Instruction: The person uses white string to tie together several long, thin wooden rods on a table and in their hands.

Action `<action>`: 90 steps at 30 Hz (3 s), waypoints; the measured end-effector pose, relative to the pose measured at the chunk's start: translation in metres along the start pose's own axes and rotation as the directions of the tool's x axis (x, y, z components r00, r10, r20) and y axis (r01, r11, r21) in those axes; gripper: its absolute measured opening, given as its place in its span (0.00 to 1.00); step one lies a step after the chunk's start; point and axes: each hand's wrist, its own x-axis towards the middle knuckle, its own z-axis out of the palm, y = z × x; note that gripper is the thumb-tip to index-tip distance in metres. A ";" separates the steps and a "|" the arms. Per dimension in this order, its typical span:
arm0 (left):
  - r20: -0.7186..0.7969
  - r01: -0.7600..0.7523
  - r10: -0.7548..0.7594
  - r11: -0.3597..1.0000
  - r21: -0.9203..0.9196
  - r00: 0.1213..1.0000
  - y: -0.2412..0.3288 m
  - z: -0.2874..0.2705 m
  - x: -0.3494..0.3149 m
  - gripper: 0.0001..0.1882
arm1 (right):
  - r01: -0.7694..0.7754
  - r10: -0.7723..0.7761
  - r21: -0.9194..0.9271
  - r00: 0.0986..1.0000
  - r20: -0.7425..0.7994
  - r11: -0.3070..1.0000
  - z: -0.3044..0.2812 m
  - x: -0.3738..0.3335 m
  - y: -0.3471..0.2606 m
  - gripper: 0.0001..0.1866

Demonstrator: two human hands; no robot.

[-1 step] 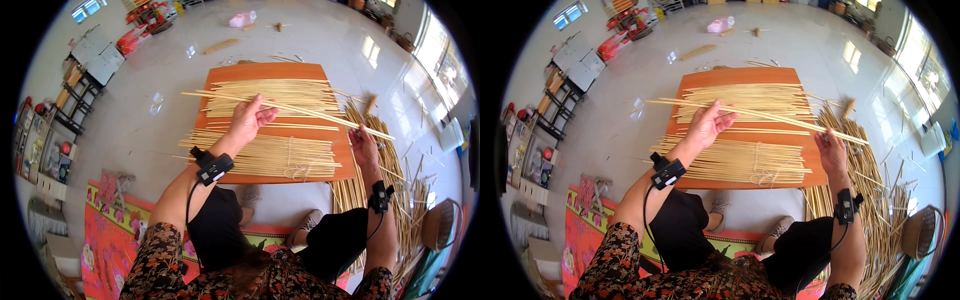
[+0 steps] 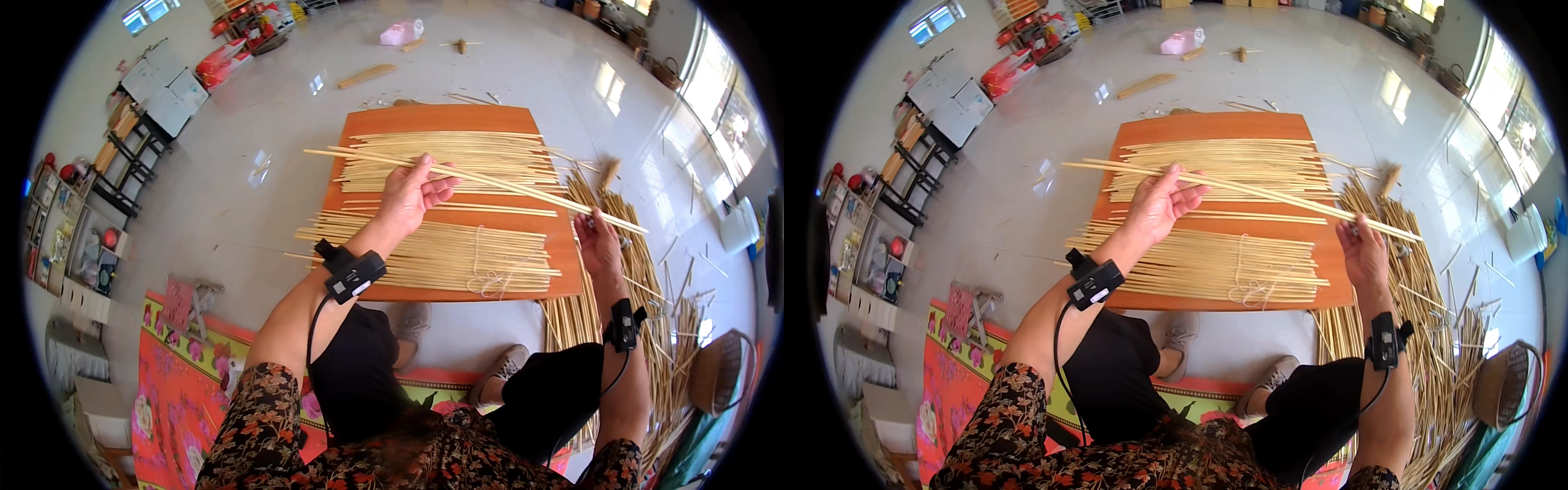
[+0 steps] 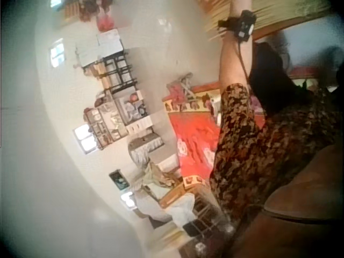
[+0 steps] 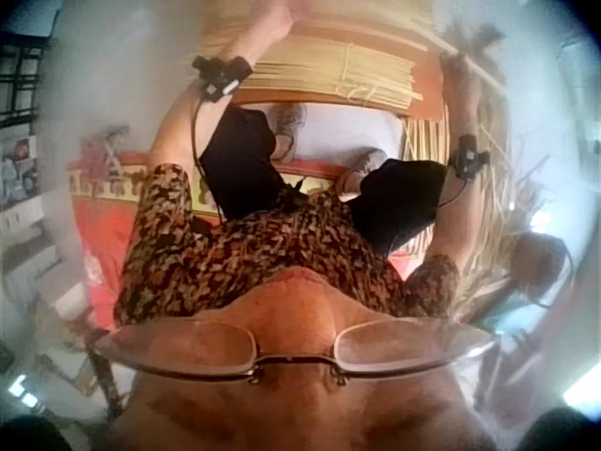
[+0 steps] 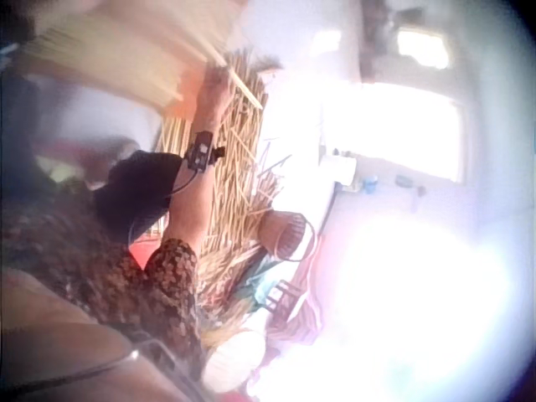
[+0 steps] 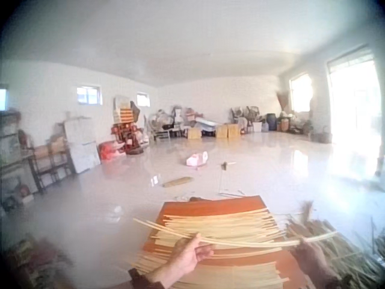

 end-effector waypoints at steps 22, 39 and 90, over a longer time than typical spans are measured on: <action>0.075 -0.127 0.121 0.990 0.067 0.990 0.014 -0.012 -0.001 0.09 | -0.142 0.146 0.076 0.988 -0.053 0.987 0.000 0.005 0.000 0.05; 0.020 0.215 -0.265 0.823 0.526 0.964 0.001 0.007 0.000 0.13 | 0.043 -0.038 0.064 0.997 -0.074 0.997 0.024 -0.012 -0.010 0.05; 0.713 -0.610 0.077 -0.460 0.645 0.696 -0.064 0.104 -0.014 0.12 | -0.221 0.221 -0.013 0.975 0.009 0.975 0.083 -0.046 0.027 0.11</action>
